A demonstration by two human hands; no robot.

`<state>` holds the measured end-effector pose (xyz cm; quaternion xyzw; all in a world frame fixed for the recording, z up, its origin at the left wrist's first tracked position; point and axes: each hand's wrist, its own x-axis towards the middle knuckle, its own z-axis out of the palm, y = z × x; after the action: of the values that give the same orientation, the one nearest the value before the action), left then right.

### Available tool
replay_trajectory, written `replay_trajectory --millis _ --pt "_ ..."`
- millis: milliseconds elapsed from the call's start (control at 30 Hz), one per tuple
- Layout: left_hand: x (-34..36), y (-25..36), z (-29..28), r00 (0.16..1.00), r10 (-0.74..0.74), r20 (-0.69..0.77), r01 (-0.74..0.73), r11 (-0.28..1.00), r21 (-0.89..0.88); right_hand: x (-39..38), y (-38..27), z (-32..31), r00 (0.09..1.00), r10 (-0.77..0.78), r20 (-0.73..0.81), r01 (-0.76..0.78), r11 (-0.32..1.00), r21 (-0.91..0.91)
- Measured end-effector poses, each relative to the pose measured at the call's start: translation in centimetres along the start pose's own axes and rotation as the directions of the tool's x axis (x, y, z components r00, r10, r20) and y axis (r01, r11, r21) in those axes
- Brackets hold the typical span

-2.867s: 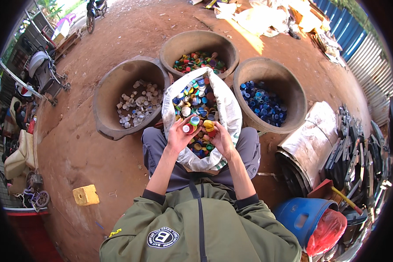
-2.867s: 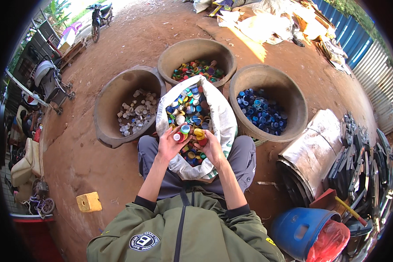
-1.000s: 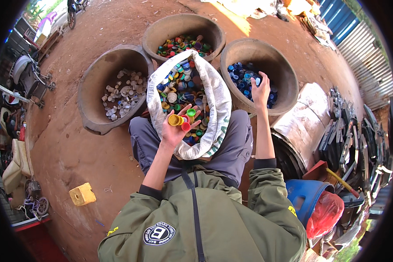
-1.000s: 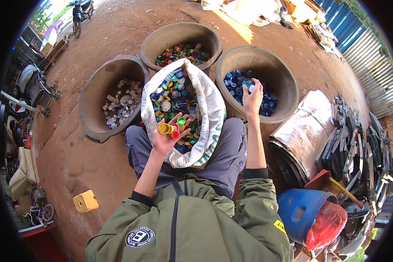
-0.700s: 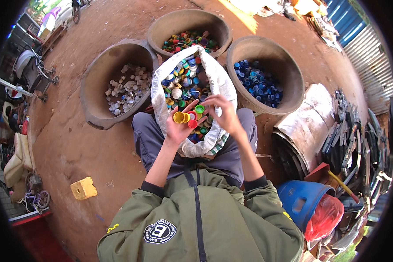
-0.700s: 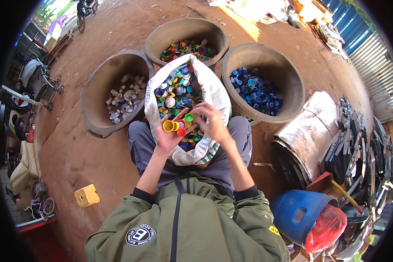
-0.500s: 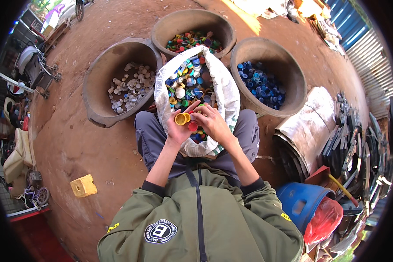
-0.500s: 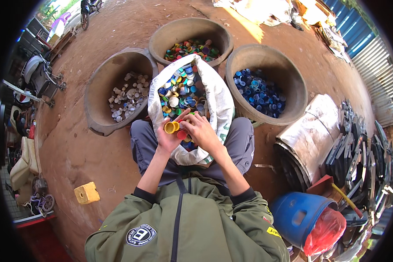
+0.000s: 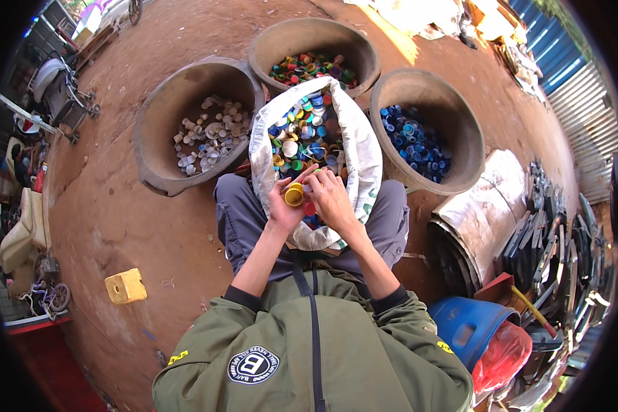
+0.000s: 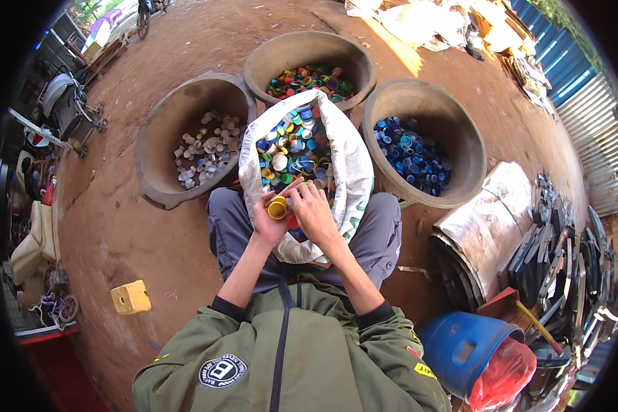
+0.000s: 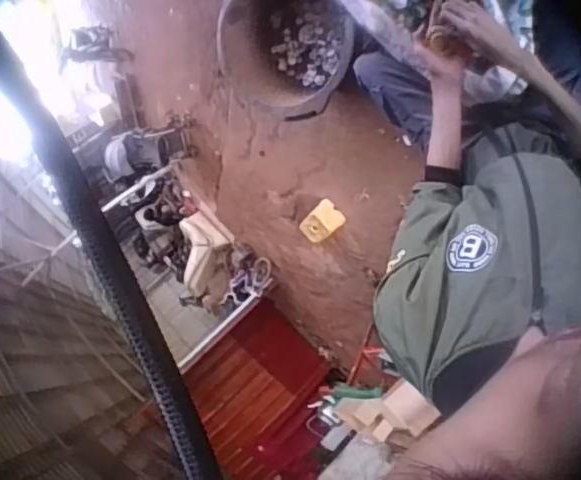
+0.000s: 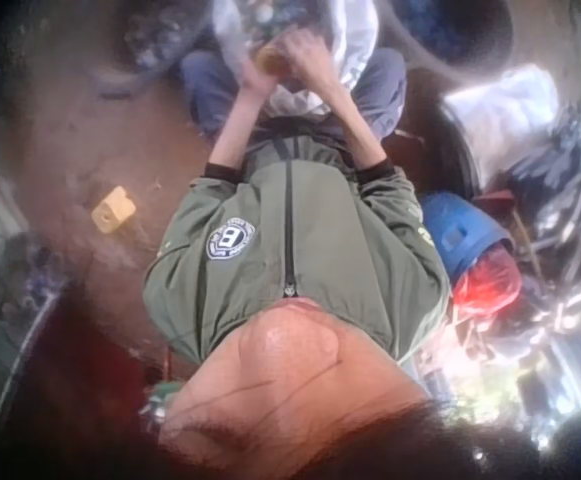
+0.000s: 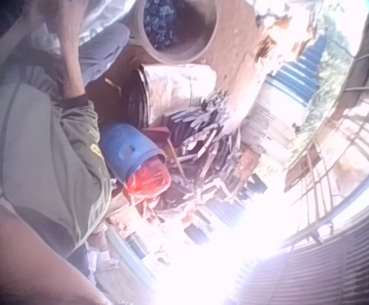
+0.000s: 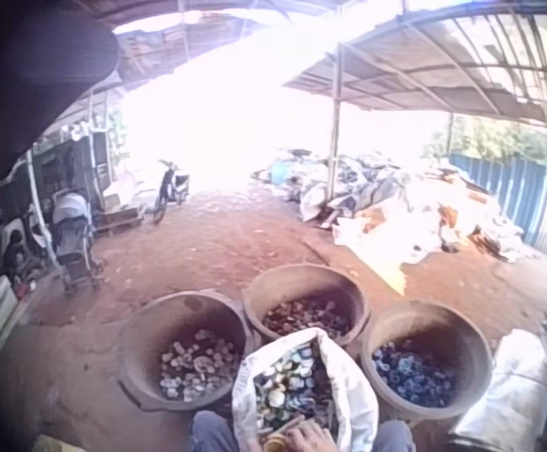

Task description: The person sorts various colored bottle caps by hand from a large white sack into three separate brown plastic bins.

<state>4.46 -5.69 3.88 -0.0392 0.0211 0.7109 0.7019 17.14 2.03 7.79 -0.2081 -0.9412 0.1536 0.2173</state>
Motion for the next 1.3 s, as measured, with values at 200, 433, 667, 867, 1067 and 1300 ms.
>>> replay_trajectory --millis 200,433,667,867,1067,1300 --pt "0.2 -0.3 -1.9 0.991 0.006 -0.131 -0.037 0.971 -0.235 0.6 -0.2 0.3 0.998 0.065 0.027 -0.070 0.973 0.222" --pt "-0.2 0.4 -4.0 0.999 0.027 0.032 -0.021 0.984 -0.176 2.2 0.2 1.1 0.951 0.310 0.020 -0.270 0.794 0.545" --pt "-0.2 -0.1 -3.8 0.959 0.174 -0.222 -0.193 0.979 -0.065 12.7 -2.2 3.4 0.990 0.143 -0.007 -0.104 0.755 0.648" --pt "0.4 0.0 -6.6 0.980 0.059 0.190 0.009 0.940 -0.340 21.8 -2.8 8.3 0.986 0.128 -0.105 -0.024 0.739 0.673" --pt "-0.8 0.5 -2.0 0.974 0.166 -0.155 -0.187 0.974 -0.132 16.2 0.5 5.4 0.987 0.150 0.051 -0.141 0.686 0.714" --pt "0.1 0.9 -2.1 0.960 0.242 -0.143 -0.246 0.969 -0.010 3.7 2.6 2.0 0.942 0.334 -0.038 -0.258 0.792 0.554"
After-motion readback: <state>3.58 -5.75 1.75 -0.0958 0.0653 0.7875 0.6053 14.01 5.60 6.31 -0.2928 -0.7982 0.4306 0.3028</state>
